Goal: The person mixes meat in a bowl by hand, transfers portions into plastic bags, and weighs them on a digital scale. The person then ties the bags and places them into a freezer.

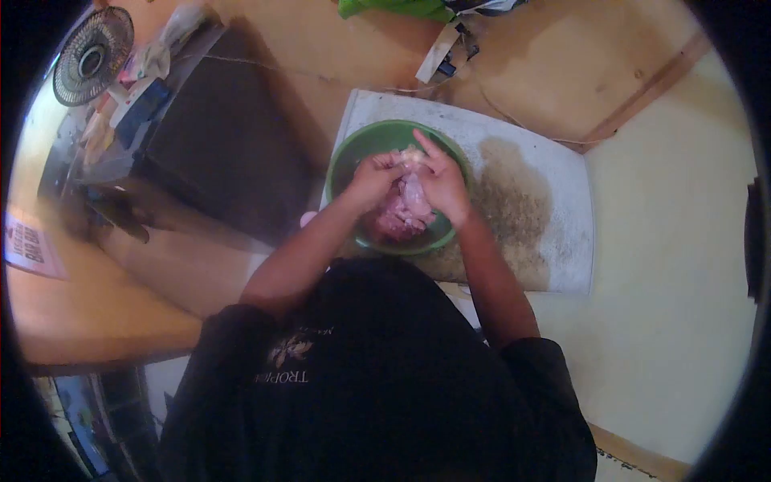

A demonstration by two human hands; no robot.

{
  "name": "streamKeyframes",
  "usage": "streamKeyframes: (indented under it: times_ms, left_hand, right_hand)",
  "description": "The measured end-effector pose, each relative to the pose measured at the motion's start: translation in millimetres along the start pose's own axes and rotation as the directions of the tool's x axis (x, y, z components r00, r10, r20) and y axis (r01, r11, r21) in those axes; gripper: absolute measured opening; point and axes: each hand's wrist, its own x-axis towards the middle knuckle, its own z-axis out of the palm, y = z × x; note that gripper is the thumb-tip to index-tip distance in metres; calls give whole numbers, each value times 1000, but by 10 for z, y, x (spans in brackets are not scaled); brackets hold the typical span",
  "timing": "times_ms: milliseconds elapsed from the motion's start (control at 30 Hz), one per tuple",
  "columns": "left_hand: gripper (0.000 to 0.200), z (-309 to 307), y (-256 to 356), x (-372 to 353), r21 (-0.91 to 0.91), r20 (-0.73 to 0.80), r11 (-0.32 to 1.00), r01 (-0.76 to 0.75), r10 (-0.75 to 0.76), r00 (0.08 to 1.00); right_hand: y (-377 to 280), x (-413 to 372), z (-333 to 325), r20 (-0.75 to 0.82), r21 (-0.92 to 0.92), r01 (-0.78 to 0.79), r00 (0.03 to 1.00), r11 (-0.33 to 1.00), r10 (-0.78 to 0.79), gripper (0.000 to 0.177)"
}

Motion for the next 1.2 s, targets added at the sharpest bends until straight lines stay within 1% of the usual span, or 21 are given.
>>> streamKeyframes:
  times_ms: [67, 100, 167, 200, 267, 400, 467, 500, 567, 600, 667, 700, 767, 800, 833, 867, 900, 967, 1100, 1167, 1200]
  left_hand:
    - [13, 82, 150, -84, -22, -52, 992, 122, -123, 991]
    - [13, 77, 143, -81, -22, -57, 992, 120, -122, 991]
    - [14, 86, 137, -71, 72, -55, 997, -32, 36, 998]
    - [14, 91, 136, -71, 71, -55, 997, -32, 36, 998]
    - [15, 118, 185, -66, 198, -57, 945, -259, 275, 960]
    - [16, 161, 314, -138, 217, -88, 931, -294, 318, 944]
    - [16, 128, 278, -108, 295, -87, 892, -344, 383, 919]
    - [16, 116, 244, -83, 294, -87, 889, -351, 390, 917]
    - [16, 115, 216, -66, 202, -112, 896, -394, 421, 900]
    - [16, 115, 234, -64, 200, -117, 895, -398, 425, 897]
    - [16, 126, 298, -83, 120, -127, 919, -376, 390, 912]
    - [16, 135, 342, -98, 119, -128, 919, -377, 391, 912]
    - [15, 145, 410, -101, 123, -43, 897, -424, 432, 901]
    - [15, 126, 401, -86, 122, -42, 896, -426, 434, 900]
    - [15, 107, 391, -73, 131, -33, 898, -421, 428, 903]
    - [14, 85, 368, -63, 140, -25, 899, -415, 422, 906]
    - [14, 68, 343, -60, 139, -24, 898, -417, 424, 905]
    - [12, 58, 314, -69, 114, -42, 925, -363, 369, 928]
    - [11, 101, 325, -97, -8, -50, 934, -356, 355, 933]
    - [10, 150, 367, -121, -182, -128, 940, -289, 268, 955]
    - [10, 206, 436, -170, -183, -131, 939, -291, 270, 954]
  right_hand:
    - [-46, -7, -5, -69, -171, 70, 994, 983, -83, 55]
    - [-43, 1, 2, -65, -170, 72, 994, 983, -85, 55]
    - [-62, 8, 6, -101, -23, 43, 994, 999, -45, 48]
    - [-89, -2, 10, -101, -24, 43, 994, 999, -45, 48]
    - [-151, -10, 32, -188, -139, 147, 967, 979, -172, 40]
    - [-200, 27, 91, -209, -126, 207, 951, 970, -230, 38]
    - [-266, 19, 120, -241, -81, 137, 958, 987, -153, 39]
    - [-322, 9, 130, -239, -85, 143, 958, 986, -160, 39]
    - [-483, -29, 140, -254, -199, 272, 914, 942, -318, 43]
    - [-547, -39, 139, -247, -201, 275, 914, 940, -320, 43]
    - [-625, -53, 141, -280, -151, 139, 943, 979, -177, 42]
    - [-611, -32, 132, -279, -152, 140, 944, 978, -178, 42]
    - [-563, 50, 63, -180, -384, 433, 831, 816, -526, 34]
    - [-552, 78, 25, -179, -385, 434, 830, 814, -528, 34]
    - [-543, 103, -21, -121, -226, 331, 924, 916, -364, 29]
    - [-560, 122, -48, -32, -71, 193, 980, 979, -196, 24]
    - [-587, 144, -70, -32, -73, 195, 980, 978, -198, 24]
    - [-666, 190, -114, 82, -40, 192, 979, 981, -188, 20]
    - [-685, 248, -196, 181, -151, 121, 979, 981, -93, 15]
    - [-681, 268, -242, 329, -323, 208, 939, 923, -96, 12]
    - [-736, 250, -246, 333, -324, 209, 938, 923, -96, 12]
